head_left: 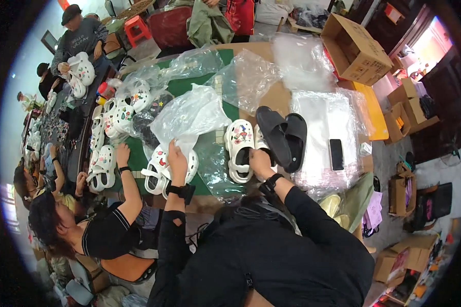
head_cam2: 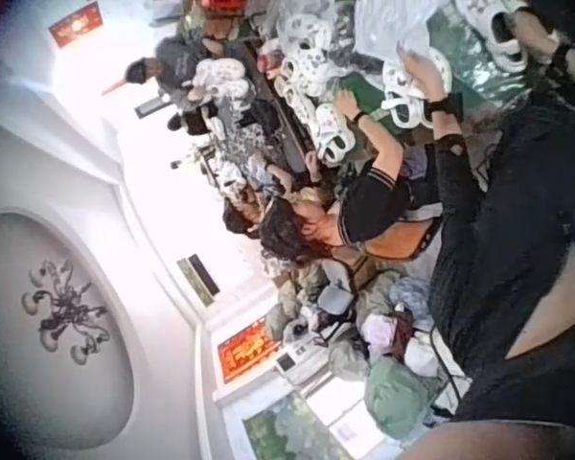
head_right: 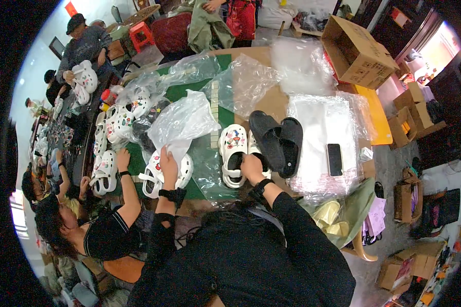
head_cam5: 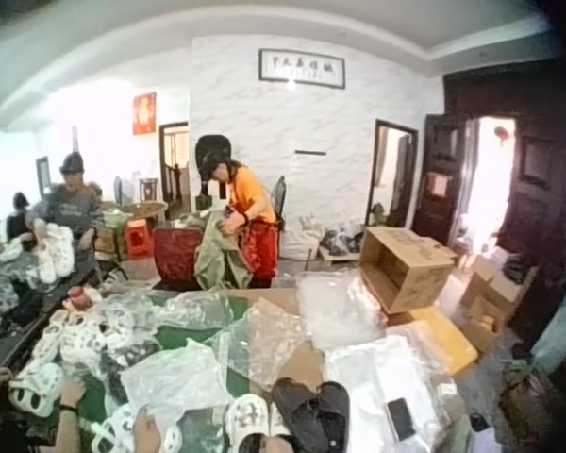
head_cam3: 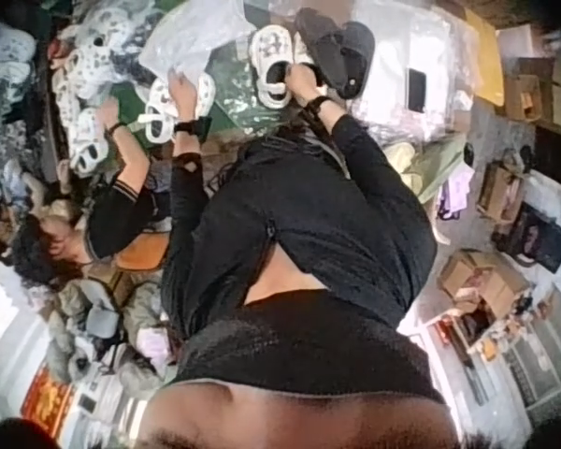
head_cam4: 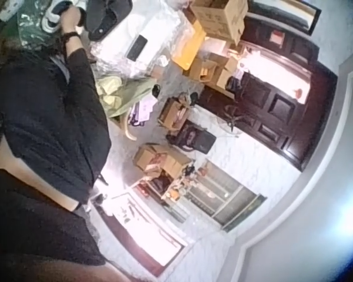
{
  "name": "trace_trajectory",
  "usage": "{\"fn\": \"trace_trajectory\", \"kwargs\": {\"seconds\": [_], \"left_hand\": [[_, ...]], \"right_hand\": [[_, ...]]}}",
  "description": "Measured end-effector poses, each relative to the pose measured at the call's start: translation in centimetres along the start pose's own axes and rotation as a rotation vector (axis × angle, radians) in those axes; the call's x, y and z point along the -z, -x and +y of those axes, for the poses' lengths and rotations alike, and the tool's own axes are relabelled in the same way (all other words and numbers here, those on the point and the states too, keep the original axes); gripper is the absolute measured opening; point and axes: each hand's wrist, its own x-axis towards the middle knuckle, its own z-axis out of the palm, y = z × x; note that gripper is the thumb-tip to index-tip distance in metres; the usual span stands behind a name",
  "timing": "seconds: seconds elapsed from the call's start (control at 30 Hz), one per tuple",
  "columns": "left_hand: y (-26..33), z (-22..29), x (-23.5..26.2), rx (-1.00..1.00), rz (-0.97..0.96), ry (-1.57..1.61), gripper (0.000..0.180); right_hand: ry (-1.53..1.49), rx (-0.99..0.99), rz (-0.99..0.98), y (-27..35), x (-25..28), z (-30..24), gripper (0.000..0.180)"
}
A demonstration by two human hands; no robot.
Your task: Packing several pairs of white and black clogs/sandals into plastic bags at a production or distribution station.
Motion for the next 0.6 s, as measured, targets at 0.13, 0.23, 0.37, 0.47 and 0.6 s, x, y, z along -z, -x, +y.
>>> {"fn": "trace_trajectory", "kwargs": {"seconds": [0.13, 0.23, 0.37, 0.47, 0.6], "left_hand": [[0.2, 0.0, 1.1, 0.039, -0.078, 0.007, 0.034], [0.3, -0.4, 1.5, 0.095, -0.165, 0.008, 0.033], [1.5, -1.7, 2.2, 0.012, -0.178, 0.009, 0.035], [1.9, -1.9, 1.6, -0.057, -0.271, -0.013, 0.034], [3.3, -4.8, 1.9, -0.027, -0.369, -0.067, 0.033]], "right_hand": [[0.233, 0.084, -0.002, -0.9, 1.8, 1.3, 0.017], [0.526, -0.015, -0.044, -0.9, 2.4, 0.1, 0.016], [0.452, 0.410, 0.285, 1.9, 4.6, -6.8, 0.015], [0.312, 0.425, -0.303, 5.1, 1.3, -9.5, 0.027], [0.643, 0.500, -0.326, 10.1, -3.6, -8.8, 0.052]]}}
